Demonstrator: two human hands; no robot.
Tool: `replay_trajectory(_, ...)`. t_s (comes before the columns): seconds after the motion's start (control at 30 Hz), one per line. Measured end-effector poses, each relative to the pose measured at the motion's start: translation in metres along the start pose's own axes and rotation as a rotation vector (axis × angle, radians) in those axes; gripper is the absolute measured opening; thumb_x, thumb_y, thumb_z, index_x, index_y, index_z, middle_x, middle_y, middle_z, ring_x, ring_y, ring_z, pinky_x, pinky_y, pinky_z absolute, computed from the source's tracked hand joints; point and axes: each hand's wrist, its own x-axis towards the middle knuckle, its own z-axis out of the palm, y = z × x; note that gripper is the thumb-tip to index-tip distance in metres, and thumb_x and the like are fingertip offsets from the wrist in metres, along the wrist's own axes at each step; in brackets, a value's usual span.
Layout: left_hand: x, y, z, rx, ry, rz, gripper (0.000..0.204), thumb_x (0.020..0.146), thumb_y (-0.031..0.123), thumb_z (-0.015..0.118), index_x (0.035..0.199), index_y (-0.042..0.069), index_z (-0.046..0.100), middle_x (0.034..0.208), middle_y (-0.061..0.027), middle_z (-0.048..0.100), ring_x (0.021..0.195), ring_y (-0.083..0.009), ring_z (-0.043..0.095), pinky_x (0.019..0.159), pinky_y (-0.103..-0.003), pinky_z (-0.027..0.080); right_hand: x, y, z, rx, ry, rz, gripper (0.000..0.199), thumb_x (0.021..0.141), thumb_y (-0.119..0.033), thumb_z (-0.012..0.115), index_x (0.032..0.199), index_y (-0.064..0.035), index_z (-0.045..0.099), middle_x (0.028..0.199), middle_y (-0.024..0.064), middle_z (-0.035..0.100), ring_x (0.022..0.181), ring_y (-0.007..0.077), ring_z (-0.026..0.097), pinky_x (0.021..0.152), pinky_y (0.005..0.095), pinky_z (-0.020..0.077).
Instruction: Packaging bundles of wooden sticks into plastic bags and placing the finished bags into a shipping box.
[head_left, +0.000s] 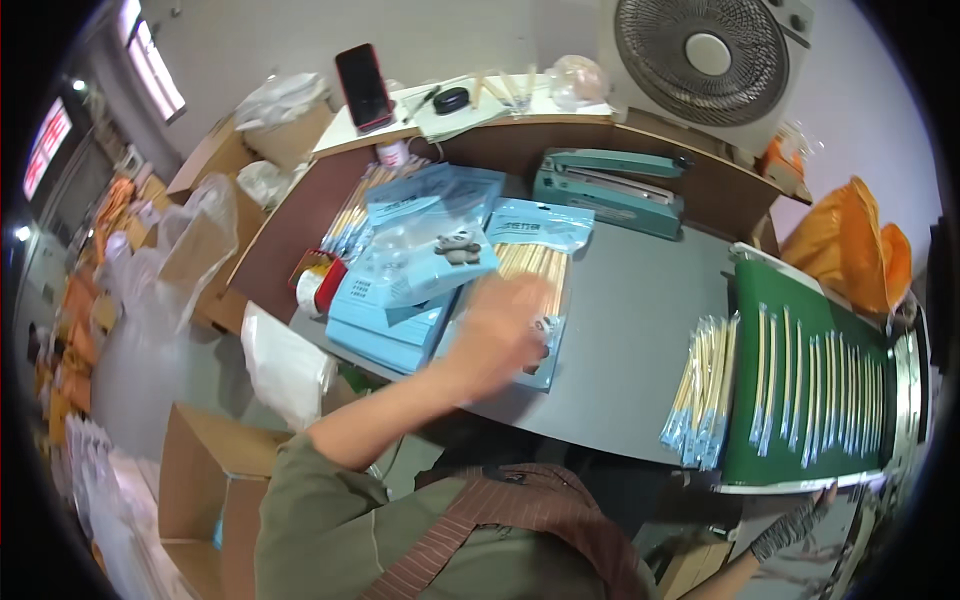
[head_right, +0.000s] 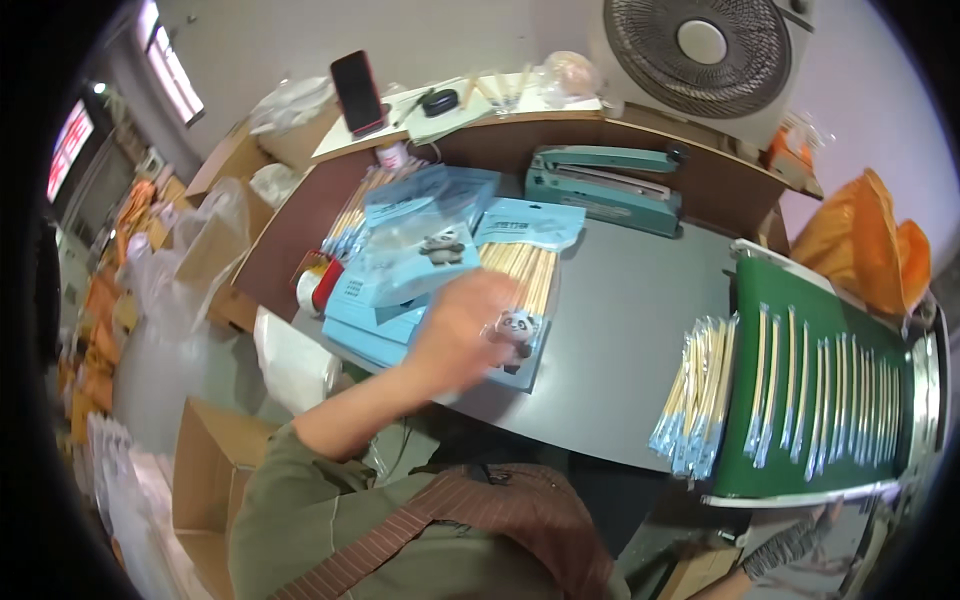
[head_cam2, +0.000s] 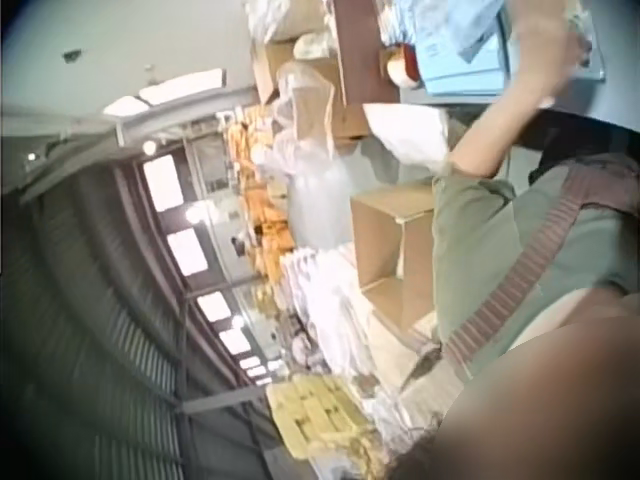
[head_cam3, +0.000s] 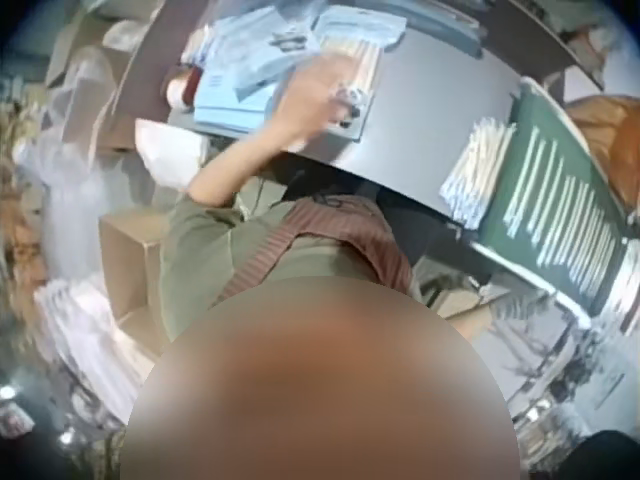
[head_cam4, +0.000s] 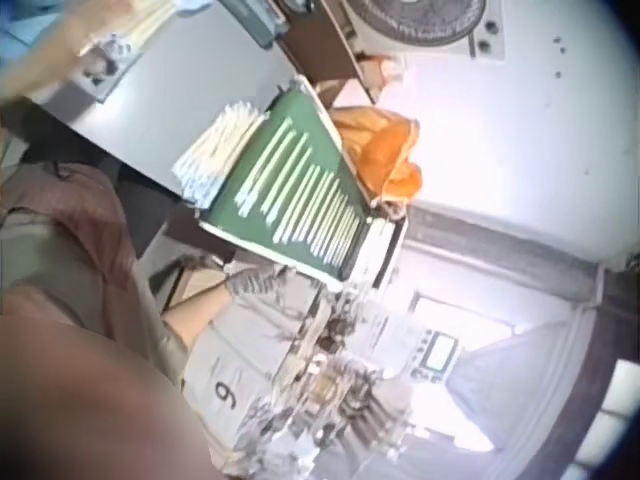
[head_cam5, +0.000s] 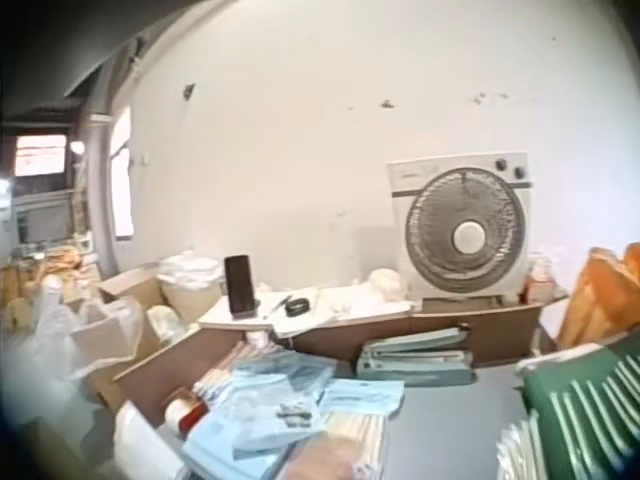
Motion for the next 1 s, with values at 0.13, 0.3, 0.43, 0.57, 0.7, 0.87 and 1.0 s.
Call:
replay_trajectory(0.13,0.014,0.059,0.099,-0.182,-0.108,0.202,0.044,0.081,0.02,0.063,0.119,0.001,0.049,0.121,-0.0195,0.05,0.116,-0.0373,0.046,0.098,-0.045,0.038,0.02,0.053,0.023,-0.156,0.093,0.064,0.041,0.098,-0.02,0.043,0.134,-0.0003,0.042,0.132,0.0157,0.048,0.116,0.0252,0.048,0.102,0.0342,0.0342)
replay_trajectory(0.3,0.063,0.093,0.208,-0.431,-0.132,0.106,0.05,0.082,0.019,0.061,0.124,-0.003,0.045,0.129,-0.0222,0.045,0.12,-0.0404,0.041,0.101,-0.046,0.035,0.041,0.111,0.025,-0.216,0.134,0.15,0.046,0.099,-0.026,0.039,0.138,-0.0017,0.037,0.139,0.0165,0.041,0.123,0.0272,0.043,0.106,0.0366,0.0287)
replay_trajectory(0.43,0.064,0.089,0.254,-0.566,-0.124,-0.187,0.051,0.081,0.012,0.056,0.128,-0.004,0.041,0.132,-0.0255,0.041,0.124,-0.042,0.037,0.104,-0.046,0.032,0.067,0.238,0.012,-0.509,0.047,-0.061,0.042,0.096,-0.011,0.04,0.135,0.0055,0.036,0.143,0.0179,0.034,0.134,0.0235,0.032,0.112,0.0317,0.0219)
replay_trajectory(0.57,0.068,0.102,0.256,-0.676,-0.032,-0.117,0.049,0.087,0.013,0.051,0.131,-0.003,0.038,0.137,-0.0246,0.037,0.128,-0.0385,0.035,0.108,-0.042,0.028,0.073,0.235,-0.056,-0.7,0.197,0.113,0.046,0.095,-0.017,0.041,0.136,0.0011,0.037,0.145,0.0211,0.028,0.136,0.0305,0.025,0.114,0.035,0.0179)
replay_trajectory(0.7,0.069,0.064,0.258,-0.933,0.055,-0.429,0.048,0.093,0.017,0.046,0.135,-0.002,0.035,0.136,-0.0205,0.038,0.13,-0.0313,0.034,0.108,-0.039,0.027,0.067,0.225,-0.012,-0.904,0.046,0.661,0.05,0.091,-0.032,0.043,0.129,0.0006,0.04,0.118,0.0258,0.052,0.108,0.0389,0.054,0.091,0.0456,0.0449)
replay_trajectory(0.87,0.074,0.058,0.237,-1.413,0.378,-0.931,0.047,0.091,0.028,0.051,0.132,0.009,0.04,0.122,-0.0057,0.045,0.113,-0.0188,0.043,0.099,-0.034,0.033,0.075,0.142,0.029,-0.686,0.289,0.827,0.042,0.093,-0.034,0.04,0.114,0.0002,0.052,0.106,0.0264,0.058,0.098,0.0417,0.057,0.082,0.0488,0.0454)
replay_trajectory(1.0,0.091,0.035,0.244,-1.448,0.527,-0.927,0.046,0.089,0.026,0.05,0.13,0.009,0.039,0.12,-0.0046,0.042,0.111,-0.0183,0.042,0.098,-0.034,0.033,0.072,0.148,0.005,-0.757,0.222,0.783,0.045,0.097,-0.036,0.037,0.118,0.0008,0.052,0.124,0.0214,0.053,0.109,0.0302,0.054,0.087,0.0358,0.0428)
